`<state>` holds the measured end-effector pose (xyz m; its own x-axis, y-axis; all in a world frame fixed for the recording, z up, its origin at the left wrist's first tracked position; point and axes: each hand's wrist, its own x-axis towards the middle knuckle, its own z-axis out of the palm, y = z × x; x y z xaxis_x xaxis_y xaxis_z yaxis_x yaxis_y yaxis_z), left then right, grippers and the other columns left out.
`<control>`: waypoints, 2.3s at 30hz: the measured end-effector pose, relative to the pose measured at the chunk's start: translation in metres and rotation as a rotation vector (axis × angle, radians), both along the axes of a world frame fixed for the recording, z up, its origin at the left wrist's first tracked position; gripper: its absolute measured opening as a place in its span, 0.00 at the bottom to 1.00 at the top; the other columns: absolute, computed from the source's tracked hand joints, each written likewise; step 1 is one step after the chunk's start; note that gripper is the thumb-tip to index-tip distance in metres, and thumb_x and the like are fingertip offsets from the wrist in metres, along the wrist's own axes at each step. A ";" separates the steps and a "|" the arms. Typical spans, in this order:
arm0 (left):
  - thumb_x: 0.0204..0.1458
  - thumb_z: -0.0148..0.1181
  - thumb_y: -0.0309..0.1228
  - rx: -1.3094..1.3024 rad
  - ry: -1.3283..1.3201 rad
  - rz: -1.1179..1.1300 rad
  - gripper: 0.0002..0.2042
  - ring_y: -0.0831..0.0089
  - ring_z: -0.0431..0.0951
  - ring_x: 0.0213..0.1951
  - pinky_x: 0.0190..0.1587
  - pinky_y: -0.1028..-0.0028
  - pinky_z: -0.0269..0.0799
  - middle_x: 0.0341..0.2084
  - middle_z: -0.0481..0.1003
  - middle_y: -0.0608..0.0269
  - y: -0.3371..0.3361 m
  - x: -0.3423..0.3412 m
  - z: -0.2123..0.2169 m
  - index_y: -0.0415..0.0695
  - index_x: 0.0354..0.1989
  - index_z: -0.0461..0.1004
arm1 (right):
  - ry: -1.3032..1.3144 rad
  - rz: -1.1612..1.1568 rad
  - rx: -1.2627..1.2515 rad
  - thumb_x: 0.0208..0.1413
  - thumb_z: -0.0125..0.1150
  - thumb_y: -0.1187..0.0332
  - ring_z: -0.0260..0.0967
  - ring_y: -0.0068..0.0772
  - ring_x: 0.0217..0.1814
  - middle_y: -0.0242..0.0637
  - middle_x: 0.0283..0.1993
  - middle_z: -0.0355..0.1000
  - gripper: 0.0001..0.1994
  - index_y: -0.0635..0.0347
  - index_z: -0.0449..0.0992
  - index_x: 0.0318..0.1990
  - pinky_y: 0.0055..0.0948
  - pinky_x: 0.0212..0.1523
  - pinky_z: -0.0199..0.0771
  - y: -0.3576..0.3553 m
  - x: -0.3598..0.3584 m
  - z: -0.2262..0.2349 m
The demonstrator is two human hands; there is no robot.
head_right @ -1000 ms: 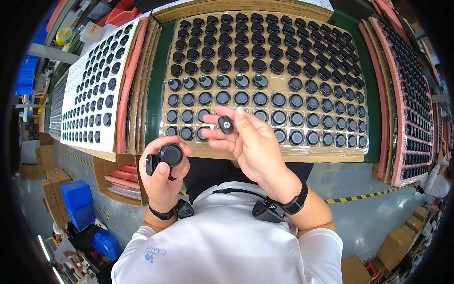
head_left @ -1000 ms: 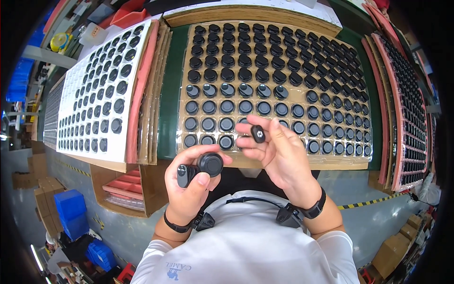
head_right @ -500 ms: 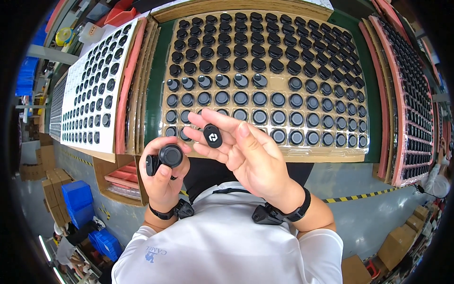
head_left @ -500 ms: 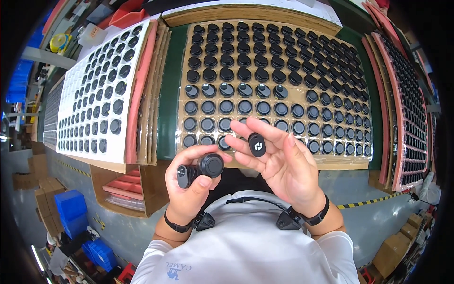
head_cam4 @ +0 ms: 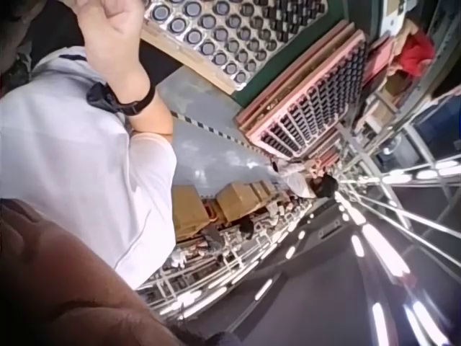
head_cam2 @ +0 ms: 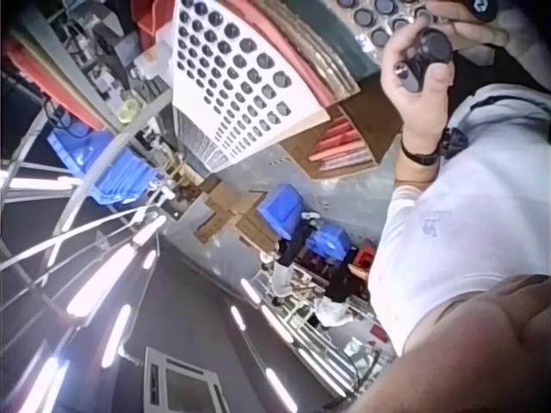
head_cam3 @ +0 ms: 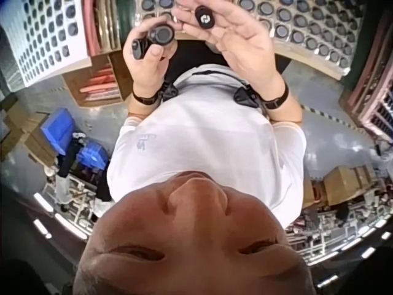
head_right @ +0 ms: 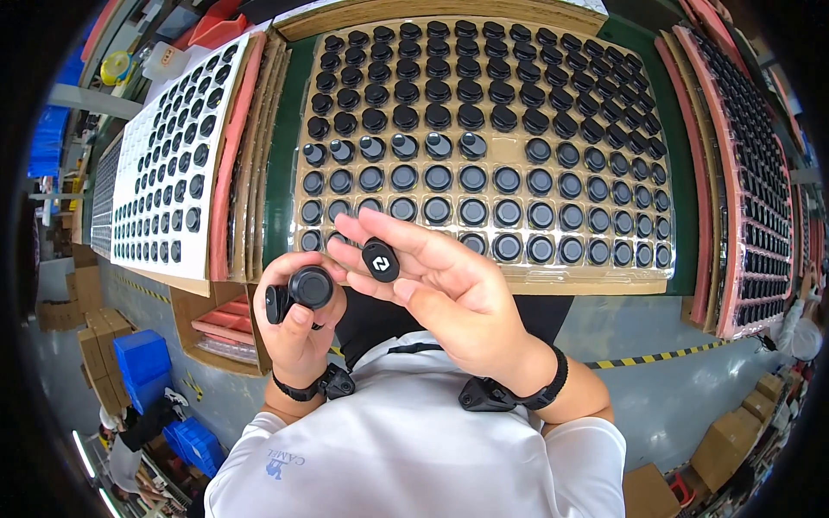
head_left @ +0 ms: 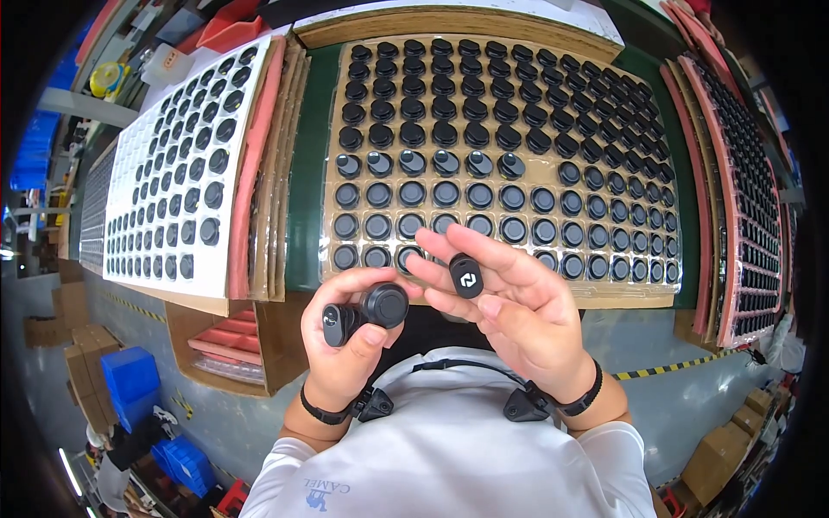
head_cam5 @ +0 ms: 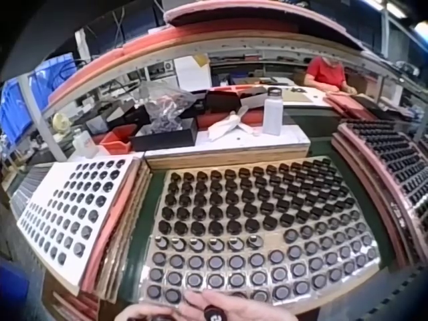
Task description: The person removes a plastic film from a tray of black components and joins individual components with bases taken from a separate tray. They repeat this assembly process by hand, pressing the parts together and placing the finished units back into the tray.
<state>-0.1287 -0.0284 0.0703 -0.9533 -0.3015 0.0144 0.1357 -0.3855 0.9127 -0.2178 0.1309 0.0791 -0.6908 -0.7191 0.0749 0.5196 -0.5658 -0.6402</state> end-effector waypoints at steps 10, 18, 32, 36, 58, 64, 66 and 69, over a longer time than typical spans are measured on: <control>0.45 0.67 0.32 -0.217 0.126 0.092 0.23 0.76 0.72 0.36 0.32 0.81 0.69 0.41 0.72 0.47 0.002 -0.005 -0.009 0.36 0.46 0.67 | 0.325 -0.130 0.218 0.57 0.40 0.81 0.56 0.53 0.64 0.58 0.61 0.57 0.21 0.72 0.56 0.60 0.45 0.63 0.57 0.000 -0.003 0.002; 0.42 0.68 0.25 -0.576 0.219 0.110 0.20 0.76 0.72 0.35 0.31 0.81 0.68 0.41 0.72 0.50 -0.002 -0.005 -0.007 0.37 0.45 0.69 | 1.020 -0.267 0.426 0.52 0.46 0.82 0.62 0.49 0.61 0.55 0.56 0.65 0.20 0.73 0.64 0.54 0.37 0.59 0.61 -0.009 -0.003 0.001; 0.41 0.68 0.23 -0.454 0.174 0.043 0.18 0.79 0.71 0.33 0.29 0.83 0.67 0.40 0.72 0.52 0.000 -0.005 -0.007 0.37 0.42 0.72 | 0.673 -0.163 0.267 0.58 0.53 0.66 0.62 0.29 0.31 0.38 0.32 0.68 0.12 0.65 0.68 0.44 0.26 0.34 0.62 -0.013 -0.012 -0.018; 0.41 0.68 0.24 -0.417 0.210 0.033 0.18 0.79 0.71 0.33 0.29 0.83 0.67 0.40 0.72 0.53 0.000 -0.009 -0.012 0.36 0.42 0.72 | -0.104 0.096 0.027 0.59 0.52 0.60 0.61 0.25 0.30 0.35 0.30 0.66 0.15 0.63 0.66 0.44 0.26 0.33 0.61 -0.012 -0.011 -0.019; 0.44 0.65 0.22 -0.679 0.239 0.082 0.15 0.82 0.69 0.28 0.27 0.83 0.66 0.39 0.72 0.54 0.001 -0.007 -0.001 0.37 0.42 0.73 | 1.032 -0.179 0.442 0.57 0.51 0.68 0.58 0.23 0.29 0.36 0.34 0.64 0.12 0.64 0.66 0.45 0.24 0.30 0.59 -0.013 -0.012 -0.010; 0.44 0.65 0.22 -0.741 0.256 0.072 0.16 0.81 0.70 0.29 0.28 0.83 0.67 0.40 0.72 0.53 -0.002 -0.007 -0.001 0.37 0.43 0.73 | 0.759 -0.144 0.318 0.57 0.50 0.68 0.57 0.21 0.31 0.36 0.35 0.64 0.13 0.65 0.65 0.47 0.21 0.32 0.59 -0.012 -0.012 -0.017; 0.44 0.65 0.22 -0.719 0.247 0.068 0.16 0.81 0.70 0.28 0.28 0.83 0.67 0.40 0.72 0.53 0.000 -0.006 -0.002 0.37 0.43 0.73 | 0.875 -0.143 0.331 0.57 0.50 0.67 0.56 0.20 0.31 0.36 0.35 0.64 0.13 0.65 0.65 0.47 0.20 0.33 0.58 -0.015 -0.012 -0.021; 0.44 0.66 0.22 -0.676 0.230 0.062 0.16 0.81 0.70 0.28 0.28 0.82 0.66 0.40 0.72 0.53 0.000 -0.006 -0.003 0.37 0.43 0.73 | 0.941 -0.118 0.387 0.58 0.50 0.68 0.57 0.21 0.32 0.36 0.35 0.64 0.13 0.65 0.65 0.47 0.21 0.35 0.59 -0.009 -0.016 -0.013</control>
<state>-0.1342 -0.0282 0.0675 -0.8852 -0.2095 0.4154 0.3563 0.2690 0.8948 -0.2337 0.1216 0.0664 -0.5395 -0.7406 0.4006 -0.3332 -0.2491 -0.9093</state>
